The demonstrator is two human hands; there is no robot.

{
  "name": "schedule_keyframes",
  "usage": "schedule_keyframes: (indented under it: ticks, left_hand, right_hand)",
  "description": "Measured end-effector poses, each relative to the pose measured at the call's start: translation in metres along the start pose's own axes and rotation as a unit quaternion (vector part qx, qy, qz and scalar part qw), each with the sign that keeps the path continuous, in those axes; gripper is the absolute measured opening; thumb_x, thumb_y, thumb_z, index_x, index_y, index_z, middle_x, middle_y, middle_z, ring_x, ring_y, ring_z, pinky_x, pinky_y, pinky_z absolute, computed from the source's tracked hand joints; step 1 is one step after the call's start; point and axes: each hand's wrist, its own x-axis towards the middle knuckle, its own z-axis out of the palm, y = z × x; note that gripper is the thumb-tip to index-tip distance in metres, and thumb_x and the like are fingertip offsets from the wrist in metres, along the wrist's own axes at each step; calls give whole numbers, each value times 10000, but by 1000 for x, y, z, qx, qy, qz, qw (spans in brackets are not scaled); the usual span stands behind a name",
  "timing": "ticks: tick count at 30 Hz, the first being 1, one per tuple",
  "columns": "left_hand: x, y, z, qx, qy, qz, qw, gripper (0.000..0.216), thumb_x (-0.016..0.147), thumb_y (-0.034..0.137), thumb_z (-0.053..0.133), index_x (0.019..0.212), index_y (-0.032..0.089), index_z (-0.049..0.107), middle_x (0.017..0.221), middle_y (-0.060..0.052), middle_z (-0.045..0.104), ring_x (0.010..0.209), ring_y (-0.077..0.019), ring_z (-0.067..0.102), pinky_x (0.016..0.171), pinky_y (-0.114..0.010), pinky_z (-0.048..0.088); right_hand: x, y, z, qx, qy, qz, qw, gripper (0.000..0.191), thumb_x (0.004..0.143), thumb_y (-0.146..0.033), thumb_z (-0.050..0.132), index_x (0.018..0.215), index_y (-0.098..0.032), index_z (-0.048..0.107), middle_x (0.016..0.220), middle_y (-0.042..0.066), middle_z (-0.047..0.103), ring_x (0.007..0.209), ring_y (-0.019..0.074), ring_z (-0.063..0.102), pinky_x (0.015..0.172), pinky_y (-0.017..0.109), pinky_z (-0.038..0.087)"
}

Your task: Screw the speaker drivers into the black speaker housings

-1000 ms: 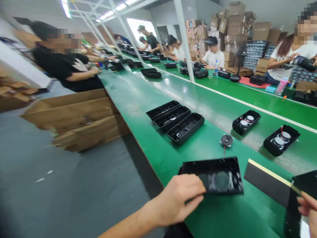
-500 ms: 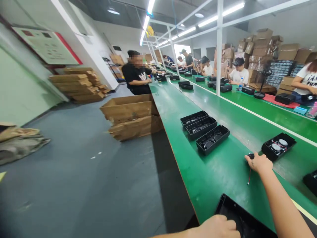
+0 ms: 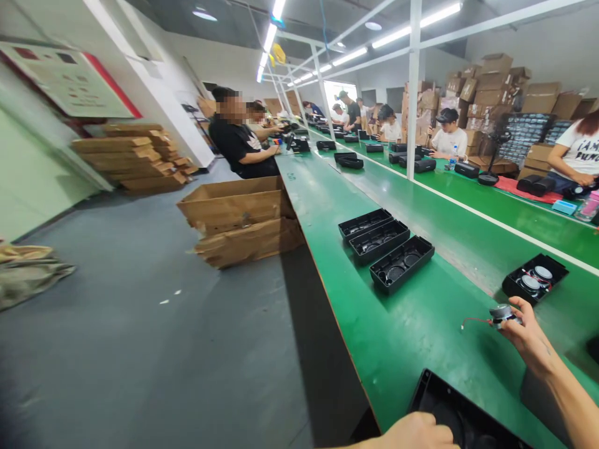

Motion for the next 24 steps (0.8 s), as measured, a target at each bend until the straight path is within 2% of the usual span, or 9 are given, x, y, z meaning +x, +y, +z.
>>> schedule_keyframes:
  ticks: [3, 7, 10, 15, 17, 19, 20, 22, 24]
  left_hand:
    - [1, 1, 3, -1, 8, -5, 1000, 221, 970, 385, 810, 919, 238, 652, 759, 38, 669, 650, -136, 584, 422, -279, 325]
    - [2, 3, 5, 4, 9, -8, 1000, 231, 997, 454, 781, 946, 255, 675, 716, 30, 654, 623, -159, 572, 381, -303, 242]
    - [3, 3, 4, 8, 3, -9, 1000, 234, 1007, 443, 773, 925, 246, 678, 696, 37, 650, 591, -148, 548, 365, -296, 206]
    - [8, -4, -1, 3, -1, -13, 1000, 317, 1058, 476, 707, 889, 212, 661, 764, 62, 714, 609, -96, 578, 394, -262, 307]
    - [7, -6, -13, 0, 15, -19, 1000, 235, 1082, 419, 686, 974, 210, 682, 879, 59, 761, 738, -85, 659, 523, -231, 431]
    - [4, -6, -34, -11, 46, -21, 999, 128, 1082, 370, 690, 1114, 247, 693, 1096, 31, 788, 1004, -127, 717, 787, -243, 536]
    - [1, -5, -47, -21, 65, -24, 997, 152, 1064, 372, 712, 1180, 277, 687, 1225, 13, 774, 1163, -177, 699, 946, -307, 549]
    - [-5, -2, -73, -68, 68, -42, 994, 467, 963, 508, 796, 1334, 273, 636, 1501, -85, 650, 1435, -319, 555, 1209, -547, 448]
    - [-8, -2, -92, -104, 58, -99, 988, 841, 833, 630, 862, 1463, 172, 547, 1594, -207, 548, 1537, -417, 438, 1290, -699, 305]
  right_hand:
    - [-18, 14, -5, -55, 15, -25, 998, 704, 751, -560, 658, 1366, -251, 507, 1143, 101, 706, 1008, 335, 723, 1038, 572, 560]
    - [-35, 20, -8, -165, 39, -76, 983, 524, 666, -586, 692, 1049, -228, 676, 1070, 121, 694, 1012, 361, 676, 1039, 572, 525]
    - [-46, 19, -14, -226, 27, -118, 967, 405, 726, -586, 642, 934, -241, 686, 1069, 127, 691, 1026, 339, 676, 1014, 515, 535]
    - [-61, 26, -32, -338, 21, -123, 933, 327, 705, -572, 653, 844, -278, 689, 938, 100, 729, 849, 361, 695, 724, 489, 527]
    - [-63, 28, -33, -371, 27, -124, 920, 340, 707, -596, 652, 839, -285, 694, 948, 99, 750, 846, 392, 709, 634, 453, 482]
    - [-63, 25, -29, -387, 34, -130, 912, 354, 757, -614, 600, 835, -278, 680, 940, 105, 753, 848, 400, 716, 614, 445, 473]
    - [-64, 20, -26, -389, 36, -133, 911, 352, 783, -605, 573, 836, -271, 668, 917, 108, 747, 839, 393, 716, 626, 455, 489]
    - [-68, 5, -23, -383, 36, -131, 914, 313, 805, -548, 546, 851, -254, 639, 861, 112, 732, 804, 361, 715, 695, 481, 543]
    - [-79, -12, -28, -372, 42, -114, 920, 345, 855, -505, 577, 1037, -226, 663, 980, 131, 763, 869, 325, 735, 804, 470, 595]
